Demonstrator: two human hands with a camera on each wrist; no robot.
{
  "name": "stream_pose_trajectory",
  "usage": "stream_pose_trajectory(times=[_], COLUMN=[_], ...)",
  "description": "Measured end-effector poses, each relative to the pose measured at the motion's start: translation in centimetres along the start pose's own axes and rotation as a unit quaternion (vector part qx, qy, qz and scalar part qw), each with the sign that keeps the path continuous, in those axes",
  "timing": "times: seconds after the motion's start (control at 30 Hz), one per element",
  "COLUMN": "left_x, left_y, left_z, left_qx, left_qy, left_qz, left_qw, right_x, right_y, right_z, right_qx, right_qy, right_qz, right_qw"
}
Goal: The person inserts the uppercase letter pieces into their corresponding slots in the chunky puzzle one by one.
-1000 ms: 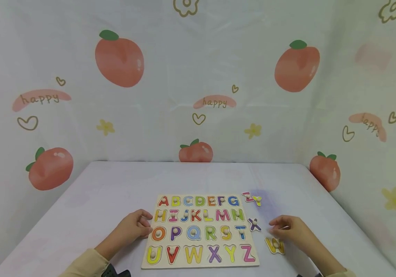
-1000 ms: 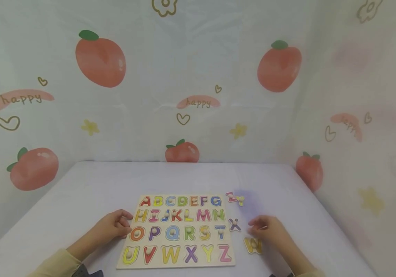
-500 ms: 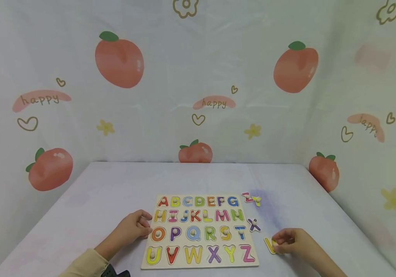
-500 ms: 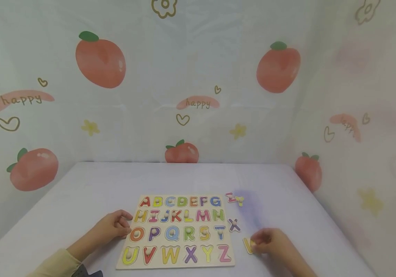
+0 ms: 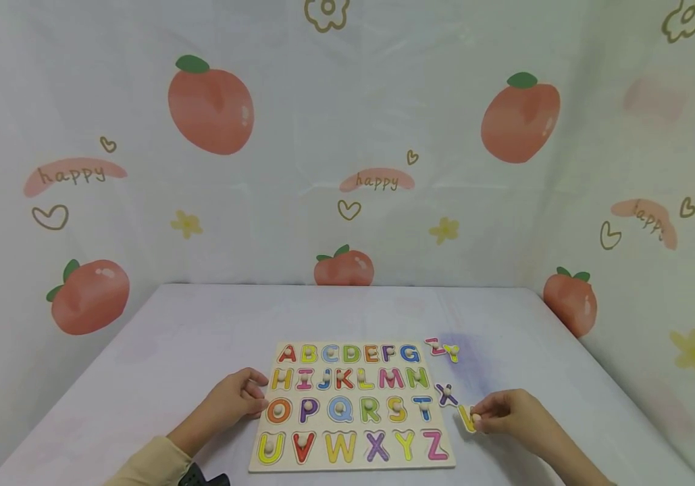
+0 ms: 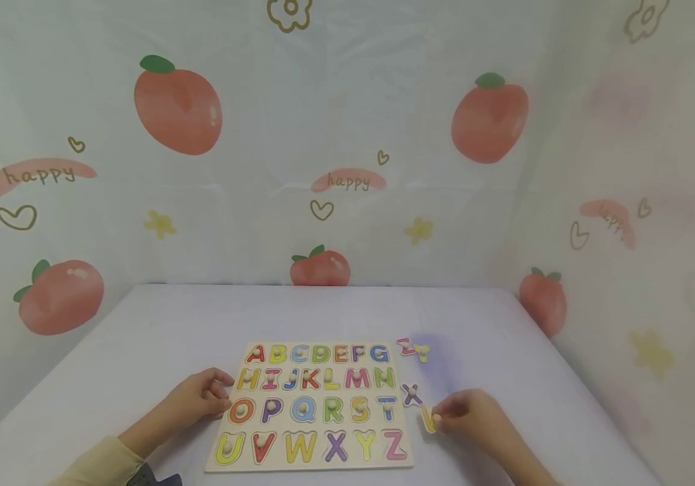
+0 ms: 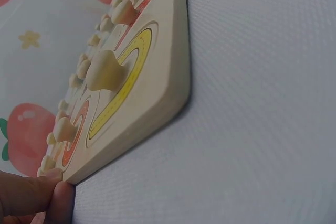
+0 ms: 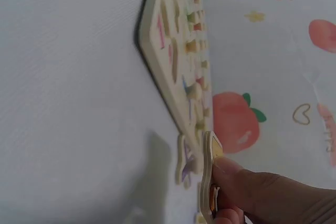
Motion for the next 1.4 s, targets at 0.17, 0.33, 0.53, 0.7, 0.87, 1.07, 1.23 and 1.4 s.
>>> stream_pose_trajectory(times=[0.17,0.33,0.53,0.7,0.87,1.07,1.23,1.4], left_x=[0.0,0.0,-0.1,-0.1,0.0,0.0,0.0,0.0], left_y=[0.0,-0.2,-0.1,0.0,0.0,0.0,0.1,0.1], left_z=[0.0,0.1,0.1,-0.1,-0.1,-0.1,-0.2,-0.1], left_qx=[-0.001,-0.002,0.002,-0.002,-0.005,-0.008,-0.004,0.001], left_qy=[0.004,0.001,0.003,0.000,-0.001,0.000,0.002,-0.002], left_qz=[0.002,-0.002,-0.004,-0.005,-0.005,-0.004,-0.002,-0.006], left_qw=[1.0000,1.0000,1.0000,1.0000,1.0000,1.0000,1.0000,1.0000], right_x=[0.2,1.2,3.5,6.2,9.0,12.2,13.9,14.7], right_y=[0.3,0.4,0.6,0.8,0.6,0.2,-0.3,-0.6], right_z=[-3.1,-6.0,-9.6,-11.9,-13.5,-14.3,-14.5,-14.3], right_qx=[-0.048,-0.092,-0.133,-0.175,-0.193,-0.172,-0.171,-0.159], right_qy=[0.032,0.059,0.055,0.055,0.058,0.071,0.083,0.063], right_qz=[-0.008,-0.015,-0.037,-0.073,-0.101,-0.133,-0.147,-0.145], right_qw=[0.998,0.994,0.989,0.980,0.974,0.973,0.971,0.975])
Point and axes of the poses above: each hand's wrist, its own y-axis towards the middle knuckle, its own x-axis out of the palm, z = x × y, the point moved 5 cm from there along y, towards the middle knuckle, and after that the axes turned 8 degrees about z, right-handed, at the moved point
